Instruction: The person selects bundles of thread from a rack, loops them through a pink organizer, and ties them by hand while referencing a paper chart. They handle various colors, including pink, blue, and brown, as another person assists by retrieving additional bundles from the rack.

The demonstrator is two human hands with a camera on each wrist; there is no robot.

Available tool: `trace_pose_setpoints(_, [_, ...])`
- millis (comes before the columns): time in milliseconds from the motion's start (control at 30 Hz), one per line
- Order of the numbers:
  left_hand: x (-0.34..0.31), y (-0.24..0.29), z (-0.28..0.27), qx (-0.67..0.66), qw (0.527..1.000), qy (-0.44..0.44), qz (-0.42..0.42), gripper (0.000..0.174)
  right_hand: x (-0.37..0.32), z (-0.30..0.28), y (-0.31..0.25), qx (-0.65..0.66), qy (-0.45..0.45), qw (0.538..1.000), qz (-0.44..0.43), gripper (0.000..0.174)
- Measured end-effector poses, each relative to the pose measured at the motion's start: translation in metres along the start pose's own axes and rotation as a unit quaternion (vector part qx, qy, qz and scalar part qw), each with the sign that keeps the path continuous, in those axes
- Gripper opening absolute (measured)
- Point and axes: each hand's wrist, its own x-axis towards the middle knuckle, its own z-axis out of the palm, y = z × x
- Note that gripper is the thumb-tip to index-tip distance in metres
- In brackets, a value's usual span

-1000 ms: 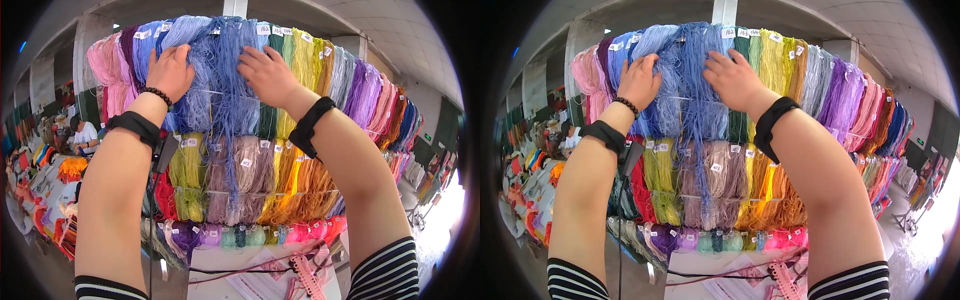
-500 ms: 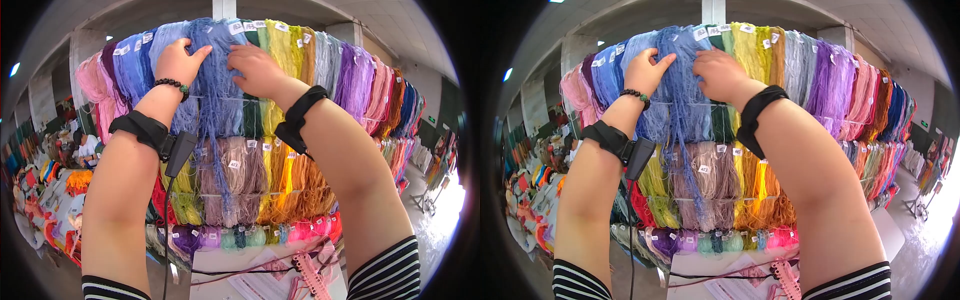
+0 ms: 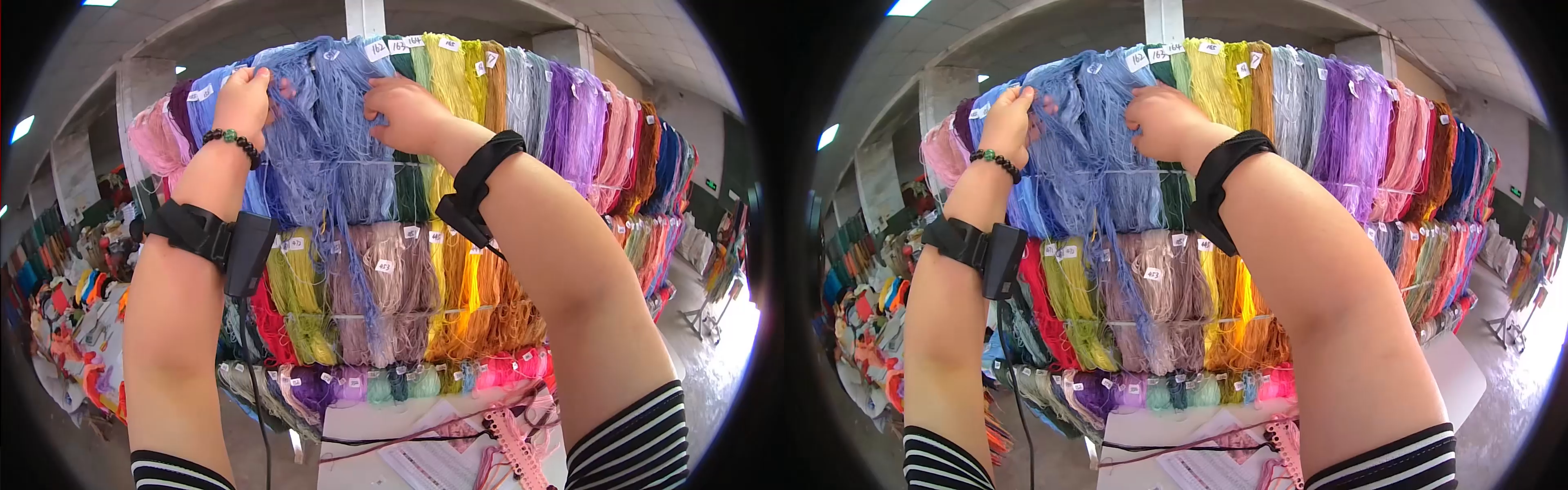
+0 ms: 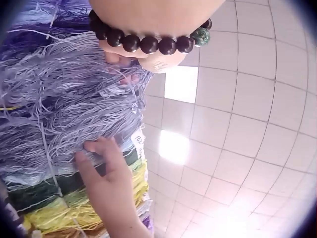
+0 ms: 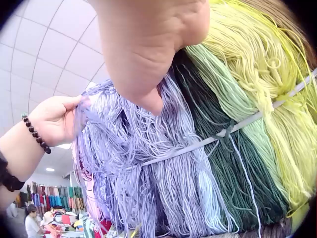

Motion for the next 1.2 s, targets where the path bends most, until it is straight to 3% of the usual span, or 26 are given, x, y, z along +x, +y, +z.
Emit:
trace_pose_setpoints(67, [0.001,0.001,-0.002,-0.051,0.998,0.014,-0.028,0.029,0.000,0.000,0.000,-0.001,-0.006,1.000,-0.001,0.021])
trace_pose_setpoints(100, [-0.001,0.001,-0.003,-0.013,1.000,0.003,-0.005,0.035,0.000,0.001,-0.001,-0.002,-0.006,1.000,0.003,0.021])
trace_pose_setpoints(200, [-0.013,0.003,0.000,0.124,0.988,-0.069,-0.060,0.045,0.001,-0.002,-0.005,0.000,-0.015,1.000,0.016,0.020])
trace_pose_setpoints(233, [-0.014,-0.009,0.002,0.119,0.991,-0.055,-0.034,0.047,0.001,-0.003,-0.006,0.005,-0.025,0.999,0.023,0.020])
trace_pose_setpoints(333, [-0.019,-0.009,-0.002,0.120,0.991,-0.060,-0.001,0.039,0.002,-0.001,-0.004,0.017,-0.019,0.999,0.036,0.019])
trace_pose_setpoints(367, [-0.018,-0.007,-0.005,0.149,0.986,-0.064,0.028,0.025,0.002,0.000,-0.004,0.020,-0.011,0.999,0.040,0.018])
trace_pose_setpoints(500, [-0.029,0.000,-0.015,0.032,0.993,-0.042,0.106,0.024,0.001,0.000,-0.005,-0.011,-0.004,1.000,0.029,0.015])
trace_pose_setpoints(567, [-0.064,0.013,-0.015,-0.023,0.995,-0.054,0.075,0.023,0.002,0.002,-0.007,-0.008,0.000,1.000,0.028,0.014])
trace_pose_setpoints(600, [-0.088,0.018,-0.016,-0.051,0.995,-0.060,0.059,0.023,0.003,0.002,-0.013,0.015,0.044,0.998,0.053,0.014])
trace_pose_setpoints(667, [-0.122,0.009,-0.026,0.017,0.985,-0.140,0.101,0.022,-0.001,0.001,-0.035,0.059,0.133,0.984,0.101,0.014])
trace_pose_setpoints(700, [-0.140,0.005,-0.028,0.043,0.980,-0.161,0.106,0.019,-0.007,-0.008,-0.057,0.105,0.183,0.966,0.149,0.017])
trace_pose_setpoints(733, [-0.158,0.001,-0.030,0.068,0.975,-0.181,0.108,0.016,-0.010,-0.007,-0.073,0.202,0.178,0.939,0.214,0.019])
trace_pose_setpoints(800, [-0.184,-0.012,-0.032,0.229,0.901,-0.213,0.301,0.013,-0.015,-0.003,-0.100,0.386,0.158,0.844,0.337,0.024])
trace_pose_setpoints(867, [-0.210,-0.013,-0.029,0.253,0.879,-0.276,0.297,0.012,-0.020,-0.013,-0.125,0.644,0.035,0.646,0.408,0.033])
trace_pose_setpoints(900, [-0.221,-0.018,-0.028,0.237,0.881,-0.302,0.276,0.012,-0.020,-0.020,-0.143,0.702,0.050,0.572,0.421,0.032])
trace_pose_setpoints(1000, [-0.243,-0.033,-0.031,0.184,0.889,-0.352,0.226,0.012,-0.044,-0.028,-0.172,0.772,-0.016,0.499,0.394,0.026])
trace_pose_setpoints(1100, [-0.257,-0.031,-0.045,0.170,0.893,-0.375,0.182,0.016,-0.073,-0.055,-0.207,0.761,-0.002,0.495,0.419,0.018])
trace_pose_setpoints(1200, [-0.266,-0.045,-0.066,0.206,0.885,-0.381,0.170,0.020,-0.112,-0.075,-0.232,0.706,-0.063,0.625,0.327,0.020])
